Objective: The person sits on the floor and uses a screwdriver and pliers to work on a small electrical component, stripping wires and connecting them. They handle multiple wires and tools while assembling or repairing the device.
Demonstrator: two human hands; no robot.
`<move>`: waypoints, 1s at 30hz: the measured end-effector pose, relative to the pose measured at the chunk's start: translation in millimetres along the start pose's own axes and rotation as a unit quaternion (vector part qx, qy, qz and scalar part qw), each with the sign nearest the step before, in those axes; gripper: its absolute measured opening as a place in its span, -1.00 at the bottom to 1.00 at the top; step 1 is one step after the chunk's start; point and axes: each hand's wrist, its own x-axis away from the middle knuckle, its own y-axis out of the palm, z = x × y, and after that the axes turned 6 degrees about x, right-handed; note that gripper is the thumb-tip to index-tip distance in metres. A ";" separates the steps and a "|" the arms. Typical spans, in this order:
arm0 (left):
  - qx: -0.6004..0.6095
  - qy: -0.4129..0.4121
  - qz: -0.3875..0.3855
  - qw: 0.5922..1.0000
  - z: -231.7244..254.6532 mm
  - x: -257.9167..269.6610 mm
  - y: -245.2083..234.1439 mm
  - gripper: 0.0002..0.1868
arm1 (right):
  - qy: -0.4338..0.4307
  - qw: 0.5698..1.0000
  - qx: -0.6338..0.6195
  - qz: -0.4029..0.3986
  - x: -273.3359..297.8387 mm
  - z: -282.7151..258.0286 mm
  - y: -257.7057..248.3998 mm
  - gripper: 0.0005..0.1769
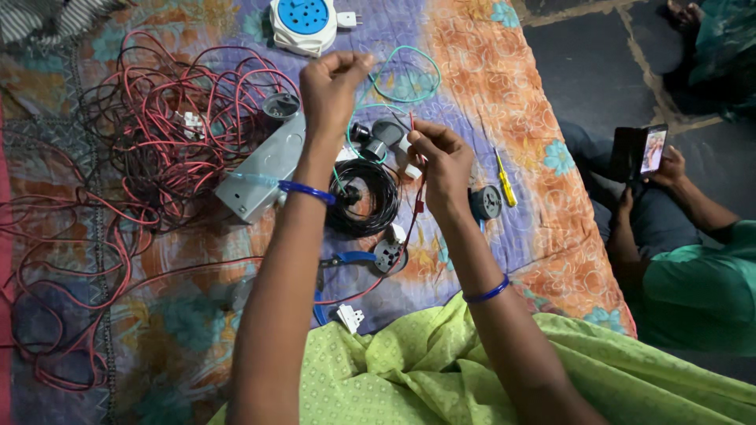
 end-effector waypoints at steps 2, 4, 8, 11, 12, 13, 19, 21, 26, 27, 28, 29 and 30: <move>-0.053 -0.005 0.002 0.999 -1.0 0.7 -2.2 -0.76 | 0.011 1.000 -0.007 0.004 0.1 -1.5 0.5 -0.78; -0.161 -0.023 0.000 0.987 -4.8 9.0 -2.4 -0.70 | 0.024 0.999 -0.021 0.006 -0.6 -3.5 1.5 -0.78; -0.109 -0.138 -0.044 0.983 -8.9 21.8 2.6 -0.50 | 0.057 0.998 -0.038 0.016 -3.4 -6.2 1.6 -0.76; -0.032 -0.205 -0.076 0.975 -6.2 30.7 10.0 -0.68 | 0.062 0.997 -0.045 0.013 -3.8 -5.6 0.1 -0.75; -0.032 -0.200 -0.066 0.977 -5.4 31.2 12.5 -0.72 | 0.063 0.997 -0.043 0.013 -4.0 -5.3 -0.1 -0.75; -0.033 -0.195 -0.056 0.979 -4.7 31.5 14.2 -0.76 | 0.063 0.997 -0.041 0.013 -4.0 -5.1 -0.4 -0.75; 0.009 -0.211 -0.021 0.977 -4.2 29.6 16.1 -0.84 | 0.071 0.996 -0.046 -0.003 -4.6 -3.7 -0.2 -0.75; 0.034 -0.212 0.001 0.977 -4.9 25.0 15.4 -0.88 | 0.076 0.996 -0.046 -0.002 -4.8 -1.8 -0.7 -0.74; 0.090 -0.178 0.052 0.978 13.7 2.2 -16.1 -0.80 | 0.084 0.996 -0.028 0.018 -1.7 -0.8 -8.9 -0.73; 0.082 -0.175 0.036 0.980 18.8 0.3 -22.0 -0.78 | 0.081 0.996 -0.030 0.022 -2.8 -2.0 -9.8 -0.73; 0.072 -0.174 0.019 0.982 21.3 0.7 -23.1 -0.76 | 0.079 0.996 -0.033 0.027 -2.9 -2.9 -10.5 -0.72; 0.053 -0.179 0.000 0.982 21.1 3.4 -19.6 -0.74 | 0.087 0.995 -0.040 0.031 -4.1 -4.3 -10.4 -0.73; 0.034 -0.184 -0.019 0.982 19.5 7.5 -15.0 -0.72 | 0.094 0.994 -0.046 0.036 -6.0 -6.1 -10.4 -0.73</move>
